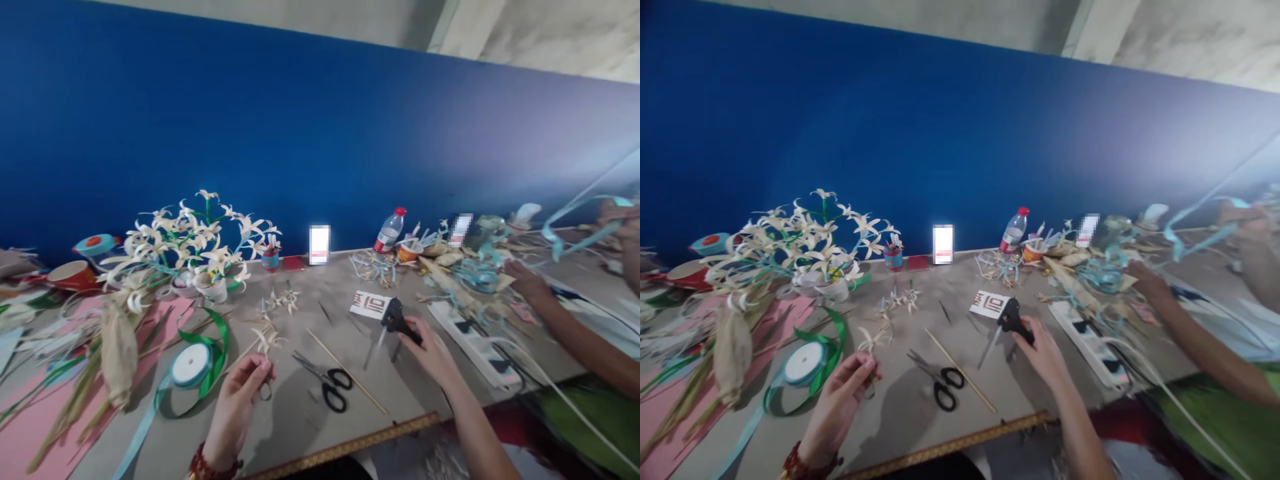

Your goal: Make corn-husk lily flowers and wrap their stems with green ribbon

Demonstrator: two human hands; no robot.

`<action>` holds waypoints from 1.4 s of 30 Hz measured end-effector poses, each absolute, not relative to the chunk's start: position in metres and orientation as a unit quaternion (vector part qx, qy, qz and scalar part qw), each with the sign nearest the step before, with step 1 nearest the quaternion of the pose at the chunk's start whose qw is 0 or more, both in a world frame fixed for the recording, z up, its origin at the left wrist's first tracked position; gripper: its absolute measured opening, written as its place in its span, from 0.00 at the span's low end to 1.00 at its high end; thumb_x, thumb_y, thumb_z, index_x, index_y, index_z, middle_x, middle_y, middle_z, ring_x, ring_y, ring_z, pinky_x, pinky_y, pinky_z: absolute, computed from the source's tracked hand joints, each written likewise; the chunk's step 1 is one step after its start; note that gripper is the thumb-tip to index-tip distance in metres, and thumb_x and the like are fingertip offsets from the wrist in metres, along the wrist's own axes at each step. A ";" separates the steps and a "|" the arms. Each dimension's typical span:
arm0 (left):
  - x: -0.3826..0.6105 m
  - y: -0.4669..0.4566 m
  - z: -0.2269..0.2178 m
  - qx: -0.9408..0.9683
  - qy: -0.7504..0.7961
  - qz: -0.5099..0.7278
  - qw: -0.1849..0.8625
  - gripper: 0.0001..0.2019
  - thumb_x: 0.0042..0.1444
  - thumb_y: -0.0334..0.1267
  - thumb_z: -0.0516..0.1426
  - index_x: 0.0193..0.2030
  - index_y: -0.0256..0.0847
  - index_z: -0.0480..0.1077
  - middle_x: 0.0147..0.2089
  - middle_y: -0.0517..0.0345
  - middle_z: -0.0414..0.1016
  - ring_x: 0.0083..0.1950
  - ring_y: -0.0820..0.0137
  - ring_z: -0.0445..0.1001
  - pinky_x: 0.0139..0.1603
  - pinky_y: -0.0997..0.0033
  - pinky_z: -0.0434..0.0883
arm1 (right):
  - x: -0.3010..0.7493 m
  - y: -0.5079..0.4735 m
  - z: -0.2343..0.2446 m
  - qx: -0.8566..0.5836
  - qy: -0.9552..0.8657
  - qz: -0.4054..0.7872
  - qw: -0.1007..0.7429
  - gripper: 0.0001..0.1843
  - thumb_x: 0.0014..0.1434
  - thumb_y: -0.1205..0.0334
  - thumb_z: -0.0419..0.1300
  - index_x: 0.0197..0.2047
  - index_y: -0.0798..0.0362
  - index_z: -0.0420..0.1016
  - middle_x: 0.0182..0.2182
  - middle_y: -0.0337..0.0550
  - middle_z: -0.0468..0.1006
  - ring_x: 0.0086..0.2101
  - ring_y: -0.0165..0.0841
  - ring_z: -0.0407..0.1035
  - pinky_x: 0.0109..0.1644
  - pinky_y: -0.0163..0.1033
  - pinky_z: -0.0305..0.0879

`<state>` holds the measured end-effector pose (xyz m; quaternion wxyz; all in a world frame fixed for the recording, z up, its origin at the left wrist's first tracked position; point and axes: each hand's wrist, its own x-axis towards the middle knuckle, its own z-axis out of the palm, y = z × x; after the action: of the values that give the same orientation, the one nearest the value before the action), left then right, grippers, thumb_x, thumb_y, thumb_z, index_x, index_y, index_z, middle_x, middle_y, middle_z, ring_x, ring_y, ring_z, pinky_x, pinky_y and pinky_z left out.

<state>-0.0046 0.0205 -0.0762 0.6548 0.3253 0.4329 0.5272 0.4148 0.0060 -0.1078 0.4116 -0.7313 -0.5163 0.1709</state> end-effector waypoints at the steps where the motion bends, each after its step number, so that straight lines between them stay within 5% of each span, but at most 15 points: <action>1: -0.004 0.021 -0.076 0.322 0.435 0.526 0.656 0.12 0.47 0.42 0.70 0.30 0.38 0.76 0.29 0.59 0.74 0.32 0.72 0.71 0.36 0.76 0.69 | 0.416 0.006 -0.107 -0.734 -0.503 0.179 0.420 0.24 0.47 0.47 0.66 0.45 0.49 0.73 0.43 0.49 0.77 0.40 0.46 0.72 0.39 0.45 0.68; 6: -0.002 0.023 -0.078 0.304 0.436 0.527 0.664 0.13 0.45 0.42 0.71 0.31 0.39 0.76 0.30 0.59 0.76 0.33 0.71 0.73 0.36 0.77 0.70 | 0.417 0.006 -0.103 -0.716 -0.426 0.279 0.477 0.22 0.47 0.45 0.66 0.39 0.52 0.74 0.26 0.38 0.75 0.22 0.32 0.68 0.24 0.36 0.63; 11: -0.002 0.023 -0.076 0.296 0.422 0.523 0.679 0.12 0.44 0.42 0.71 0.31 0.40 0.76 0.31 0.60 0.76 0.33 0.72 0.73 0.37 0.77 0.71 | 0.405 0.009 -0.100 -0.689 -0.371 0.338 0.523 0.23 0.45 0.45 0.68 0.37 0.54 0.73 0.18 0.33 0.69 0.17 0.29 0.63 0.19 0.34 0.58; 15: -0.002 0.021 -0.073 0.305 0.420 0.535 0.667 0.12 0.45 0.42 0.71 0.31 0.40 0.76 0.30 0.60 0.75 0.34 0.72 0.72 0.37 0.78 0.70 | 0.401 0.015 -0.100 -0.678 -0.364 0.321 0.552 0.23 0.44 0.47 0.70 0.37 0.53 0.72 0.21 0.35 0.72 0.18 0.28 0.63 0.20 0.34 0.58; 20: 0.001 0.022 -0.069 0.320 0.413 0.546 0.655 0.12 0.46 0.42 0.71 0.30 0.40 0.76 0.30 0.61 0.75 0.33 0.72 0.71 0.38 0.77 0.68 | 0.400 0.030 -0.103 -0.670 -0.388 0.263 0.575 0.26 0.33 0.52 0.74 0.35 0.50 0.72 0.32 0.39 0.78 0.31 0.36 0.71 0.32 0.37 0.68; 31: 0.032 0.020 -0.047 0.368 0.372 0.521 0.674 0.10 0.52 0.42 0.67 0.31 0.38 0.74 0.27 0.60 0.75 0.31 0.73 0.69 0.36 0.75 0.65 | 0.342 -0.015 -0.059 -0.593 -0.503 0.318 0.543 0.16 0.62 0.49 0.58 0.37 0.53 0.77 0.26 0.43 0.76 0.30 0.37 0.70 0.39 0.41 0.68; 35: 0.036 0.019 -0.049 0.355 0.361 0.544 0.669 0.09 0.54 0.40 0.66 0.31 0.39 0.74 0.27 0.60 0.75 0.31 0.74 0.68 0.34 0.75 0.65 | 0.278 -0.047 -0.043 -0.572 -0.525 0.397 0.490 0.14 0.62 0.50 0.60 0.36 0.53 0.74 0.27 0.42 0.77 0.22 0.32 0.68 0.29 0.37 0.68; 42: 0.033 0.013 -0.043 0.346 0.355 0.554 0.669 0.08 0.53 0.39 0.66 0.32 0.38 0.74 0.28 0.59 0.76 0.31 0.72 0.71 0.34 0.74 0.66 | 0.210 -0.033 -0.030 -0.511 -0.662 0.310 0.451 0.07 0.61 0.55 0.60 0.33 0.47 0.71 0.21 0.38 0.73 0.22 0.33 0.68 0.28 0.34 0.69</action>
<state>0.0330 0.0129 -0.0431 0.6693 0.3458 0.3547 0.5538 0.2102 -0.0330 -0.0298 0.4513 -0.5114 -0.6625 0.3099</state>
